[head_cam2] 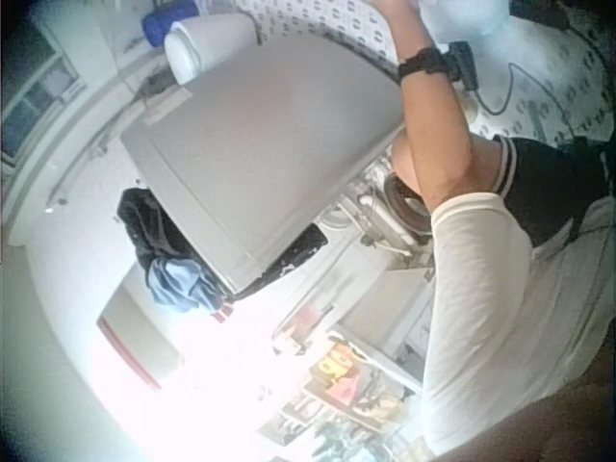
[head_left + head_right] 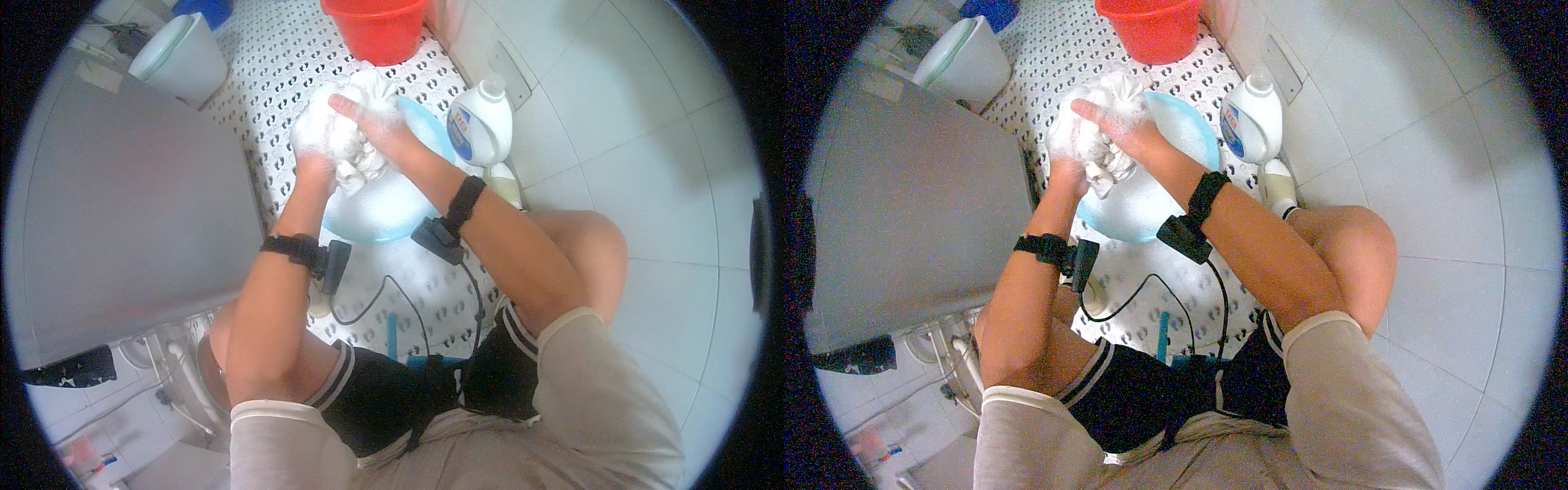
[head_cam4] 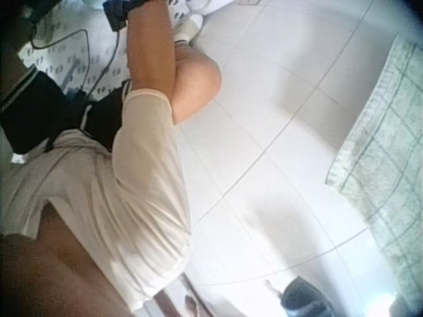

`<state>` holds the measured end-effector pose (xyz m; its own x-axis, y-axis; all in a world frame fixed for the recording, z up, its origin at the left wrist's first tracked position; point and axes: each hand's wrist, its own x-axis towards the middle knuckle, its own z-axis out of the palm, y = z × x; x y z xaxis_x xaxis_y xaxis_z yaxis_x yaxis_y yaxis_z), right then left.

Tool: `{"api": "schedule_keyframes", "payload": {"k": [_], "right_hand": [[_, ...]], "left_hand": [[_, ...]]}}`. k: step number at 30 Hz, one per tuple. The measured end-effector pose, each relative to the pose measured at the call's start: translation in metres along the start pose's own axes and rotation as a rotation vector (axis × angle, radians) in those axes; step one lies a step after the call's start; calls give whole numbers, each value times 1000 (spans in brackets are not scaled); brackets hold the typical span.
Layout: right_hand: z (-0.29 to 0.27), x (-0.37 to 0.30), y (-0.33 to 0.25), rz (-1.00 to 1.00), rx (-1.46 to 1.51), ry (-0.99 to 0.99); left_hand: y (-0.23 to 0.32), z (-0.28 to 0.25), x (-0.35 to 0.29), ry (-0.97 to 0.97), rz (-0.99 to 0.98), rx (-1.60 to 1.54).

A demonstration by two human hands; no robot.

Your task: The person hand washes a white cloth in a blue basin filled with soapy water, scrubbing and wringing it repeatedly. Then the person picks up a black cloth from a nearby pile and begins washing it in the same basin.

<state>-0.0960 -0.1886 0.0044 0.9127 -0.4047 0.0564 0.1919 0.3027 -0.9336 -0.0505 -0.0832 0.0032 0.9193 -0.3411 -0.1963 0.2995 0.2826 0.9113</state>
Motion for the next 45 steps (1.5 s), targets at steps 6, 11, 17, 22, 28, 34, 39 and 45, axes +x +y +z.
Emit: {"api": "schedule_keyframes", "payload": {"k": [6,11,17,22,28,34,39,45], "right_hand": [[2,0,-7,0,-112,-49],[11,3,0,-71,-363,66],[5,20,35,-242,-583,83],[5,16,44,-199,-656,-16],[-7,21,43,-513,-994,-52],[-7,34,38,-574,-1006,-1],[-5,43,37,-619,-1046,-39],[13,50,42,-786,-914,30]], "left_hand": [[5,3,1,134,23,83],[-18,-34,41,25,143,6],[6,-18,51,-74,242,286],[-32,-53,65,-106,193,110],[-44,-48,59,80,273,513],[-30,-34,67,100,41,150],[-26,-47,84,9,313,556],[-14,-48,76,-57,278,526]]}}
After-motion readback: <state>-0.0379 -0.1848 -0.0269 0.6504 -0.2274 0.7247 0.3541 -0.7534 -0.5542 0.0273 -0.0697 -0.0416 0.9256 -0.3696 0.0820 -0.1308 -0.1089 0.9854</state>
